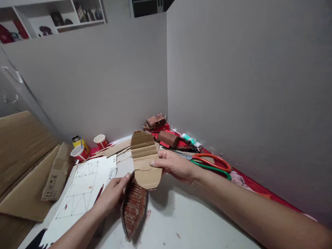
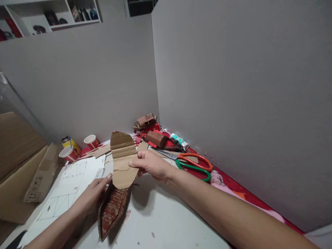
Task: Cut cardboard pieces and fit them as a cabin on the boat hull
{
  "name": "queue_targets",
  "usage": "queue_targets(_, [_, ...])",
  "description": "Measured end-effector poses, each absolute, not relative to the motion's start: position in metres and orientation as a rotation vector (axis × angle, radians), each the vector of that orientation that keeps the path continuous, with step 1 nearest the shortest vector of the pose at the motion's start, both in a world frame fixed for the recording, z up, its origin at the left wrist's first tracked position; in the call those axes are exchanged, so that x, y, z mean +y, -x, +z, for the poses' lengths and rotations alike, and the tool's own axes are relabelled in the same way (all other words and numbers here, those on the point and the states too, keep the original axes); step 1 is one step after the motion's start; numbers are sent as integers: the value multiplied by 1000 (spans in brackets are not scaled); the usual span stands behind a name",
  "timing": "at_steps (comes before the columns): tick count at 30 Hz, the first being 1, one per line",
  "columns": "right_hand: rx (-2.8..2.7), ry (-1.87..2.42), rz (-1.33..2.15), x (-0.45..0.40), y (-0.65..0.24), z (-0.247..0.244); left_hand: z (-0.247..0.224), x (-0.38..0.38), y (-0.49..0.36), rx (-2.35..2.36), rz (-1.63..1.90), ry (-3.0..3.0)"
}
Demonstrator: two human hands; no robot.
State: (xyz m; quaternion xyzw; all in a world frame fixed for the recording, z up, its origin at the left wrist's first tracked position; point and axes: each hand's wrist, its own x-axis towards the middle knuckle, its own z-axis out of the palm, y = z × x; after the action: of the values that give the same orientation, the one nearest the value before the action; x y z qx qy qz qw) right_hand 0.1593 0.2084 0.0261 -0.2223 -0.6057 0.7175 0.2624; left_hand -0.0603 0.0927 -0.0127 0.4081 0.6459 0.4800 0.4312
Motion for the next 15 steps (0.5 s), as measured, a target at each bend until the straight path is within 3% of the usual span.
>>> queue_targets(6, [-1683,578,2023,204,-162,28,16,90,62,1929,1348,-1452])
queue_targets(15, [-1829,446,2199,168,-152,15,29,68,32,1309,1533,-1069])
